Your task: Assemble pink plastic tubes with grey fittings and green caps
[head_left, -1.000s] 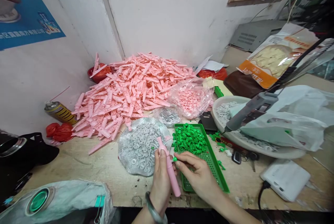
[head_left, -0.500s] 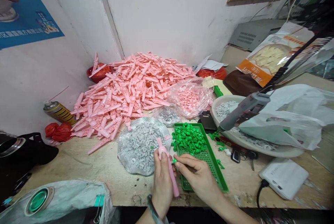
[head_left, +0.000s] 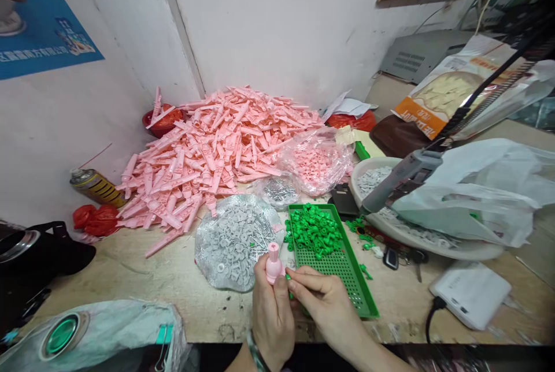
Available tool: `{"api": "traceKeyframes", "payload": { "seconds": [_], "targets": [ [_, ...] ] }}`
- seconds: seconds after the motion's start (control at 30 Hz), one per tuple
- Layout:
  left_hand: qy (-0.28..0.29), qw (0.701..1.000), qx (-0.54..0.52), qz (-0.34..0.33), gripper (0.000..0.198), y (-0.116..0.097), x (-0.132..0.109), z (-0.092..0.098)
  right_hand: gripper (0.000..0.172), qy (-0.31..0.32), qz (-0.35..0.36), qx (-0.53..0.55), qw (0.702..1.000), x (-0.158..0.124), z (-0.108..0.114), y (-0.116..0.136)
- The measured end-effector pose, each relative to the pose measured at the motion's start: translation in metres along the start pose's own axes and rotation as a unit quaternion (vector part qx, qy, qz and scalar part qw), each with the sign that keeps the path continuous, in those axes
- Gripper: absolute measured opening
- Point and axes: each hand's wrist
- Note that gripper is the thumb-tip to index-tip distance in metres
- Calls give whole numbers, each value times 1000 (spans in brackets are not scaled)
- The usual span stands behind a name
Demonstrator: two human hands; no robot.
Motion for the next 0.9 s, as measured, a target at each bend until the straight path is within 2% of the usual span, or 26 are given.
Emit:
{"api": "traceKeyframes", "payload": {
  "seconds": [0.07, 0.13, 0.17, 0.2, 0.23, 0.27, 0.33, 0.37, 0.4, 0.5, 0.57, 0.63, 0.7, 0.77, 0.83, 0.9],
  "targets": [
    [14, 1000, 24, -14, 37, 1, 0, 2, 30, 20, -3, -1, 1000, -2, -1, -1],
    [48, 999, 23, 10, 39, 0, 3, 3, 32, 47, 15, -29, 998, -5, 4, -5],
    [65, 997, 17, 34, 42, -1, 4, 3, 31, 42, 30, -54, 997, -7, 10, -7],
    [74, 995, 12, 63, 45, -2, 5, 3, 28, 4, 49, -88, 995, -7, 19, -9],
    [76, 993, 8, 94, 47, -3, 6, 2, 24, -74, 73, -125, 987, -7, 32, -11],
    [74, 990, 3, 123, 47, -2, 6, 1, 22, -188, 99, -157, 965, -5, 48, -12],
    [71, 982, -14, 175, 41, 0, 4, -3, 40, -436, 148, -186, 868, 5, 88, -13],
    [75, 977, -27, 198, 39, 2, 3, -6, 50, -510, 166, -171, 826, 12, 109, -13],
    [85, 971, -42, 219, 38, 4, 1, -9, 54, -527, 174, -159, 817, 21, 129, -12],
    [109, 948, -82, 289, 40, 10, -6, -22, 40, -400, 153, -127, 894, 44, 173, -10],
    [114, 926, -125, 339, 42, 12, -9, -29, 35, -327, 144, -86, 930, 50, 180, -8],
    [105, 898, -195, 381, 43, 10, -10, -33, 32, -278, 138, -46, 950, 45, 168, -6],
    [102, 867, -259, 412, 42, 6, -8, -32, 27, -229, 124, -32, 965, 32, 145, -6],
    [124, 845, -280, 438, 39, 3, -6, -29, 24, -191, 102, -33, 976, 18, 118, -7],
    [143, 844, -255, 450, 37, 1, -5, -27, 26, -188, 77, -34, 978, 6, 94, -11],
    [130, 857, -219, 449, 37, 1, -5, -28, 29, -210, 58, -29, 976, -1, 77, -18]
  ]
}}
Point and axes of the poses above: each hand's wrist, its own x-axis towards the middle knuckle, its own z-axis out of the back of the hand, y = z × x, and after that the axes turned 13 degrees about -x, right-handed
